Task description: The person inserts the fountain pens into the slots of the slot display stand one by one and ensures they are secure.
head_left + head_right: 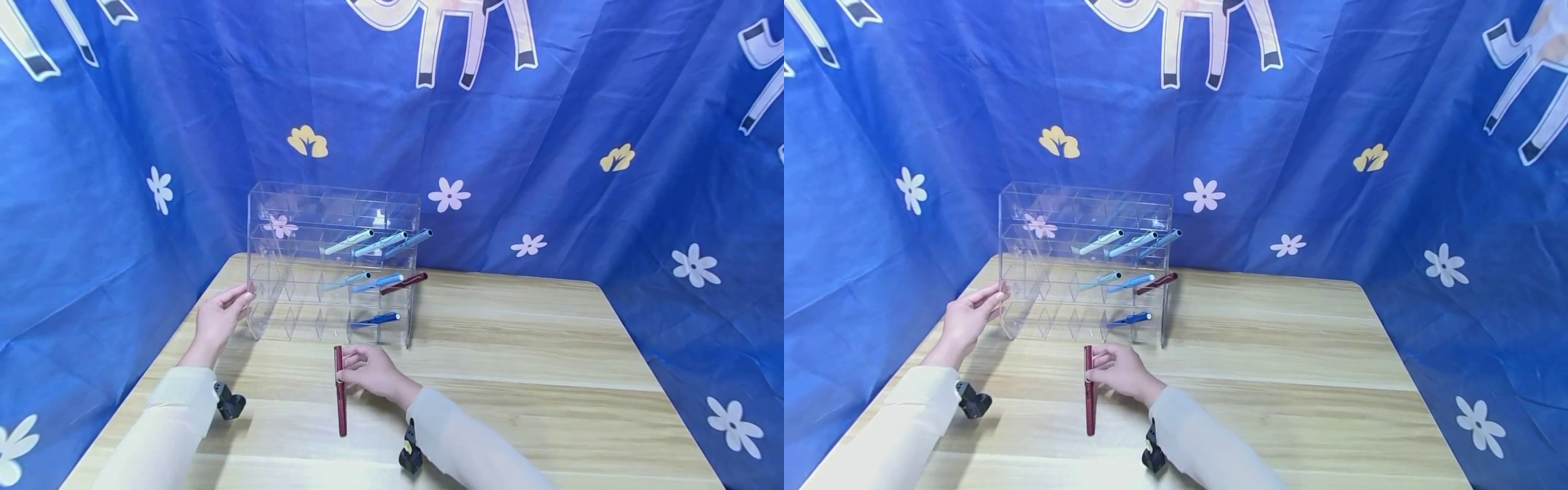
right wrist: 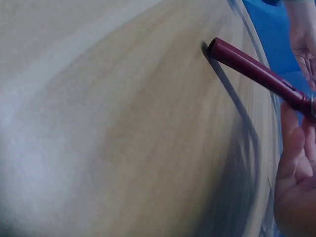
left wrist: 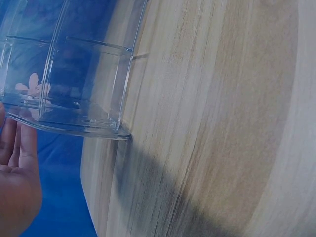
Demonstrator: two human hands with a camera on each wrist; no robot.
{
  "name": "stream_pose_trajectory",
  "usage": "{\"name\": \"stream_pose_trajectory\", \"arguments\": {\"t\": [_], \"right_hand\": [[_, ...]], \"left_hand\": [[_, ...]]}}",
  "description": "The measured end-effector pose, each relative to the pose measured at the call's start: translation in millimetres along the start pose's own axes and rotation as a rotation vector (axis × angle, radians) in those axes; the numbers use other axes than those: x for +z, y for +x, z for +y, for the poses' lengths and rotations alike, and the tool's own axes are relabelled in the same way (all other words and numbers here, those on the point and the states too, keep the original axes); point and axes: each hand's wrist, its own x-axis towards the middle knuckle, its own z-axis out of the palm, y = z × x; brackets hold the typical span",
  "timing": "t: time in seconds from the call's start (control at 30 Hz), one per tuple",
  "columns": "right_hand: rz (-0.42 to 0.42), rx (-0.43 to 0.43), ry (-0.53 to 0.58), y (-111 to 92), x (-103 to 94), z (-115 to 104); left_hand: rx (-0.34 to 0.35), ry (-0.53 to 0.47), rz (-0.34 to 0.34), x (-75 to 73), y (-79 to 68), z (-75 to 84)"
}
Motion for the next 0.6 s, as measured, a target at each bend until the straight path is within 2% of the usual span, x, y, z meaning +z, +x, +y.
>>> {"name": "stream_pose_trajectory", "arguments": {"t": [0.17, 0.33, 0.4, 0.57, 0.6], "right_hand": [[0.018, -0.062, 0.012, 1, -5.9, -4], [0.030, -0.106, 0.158, 2, -12.2, -10], [0.034, -0.142, 0.199, 2, -15.4, -14], [0.050, -0.234, 0.245, 0, -24.8, -23], [0.056, -0.252, 0.254, -1, -26.9, -24]], "left_hand": [[-0.007, 0.035, 0.000, -0.2, -0.5, 0.6], [0.004, 0.059, 0.009, 0.4, -0.8, -1.9], [0.002, 0.031, 0.019, 0.6, -0.8, -3.3], [0.004, 0.015, 0.014, 0.4, -0.2, -1.9], [0.010, 0.039, 0.008, 0.6, -0.4, -0.2]]}}
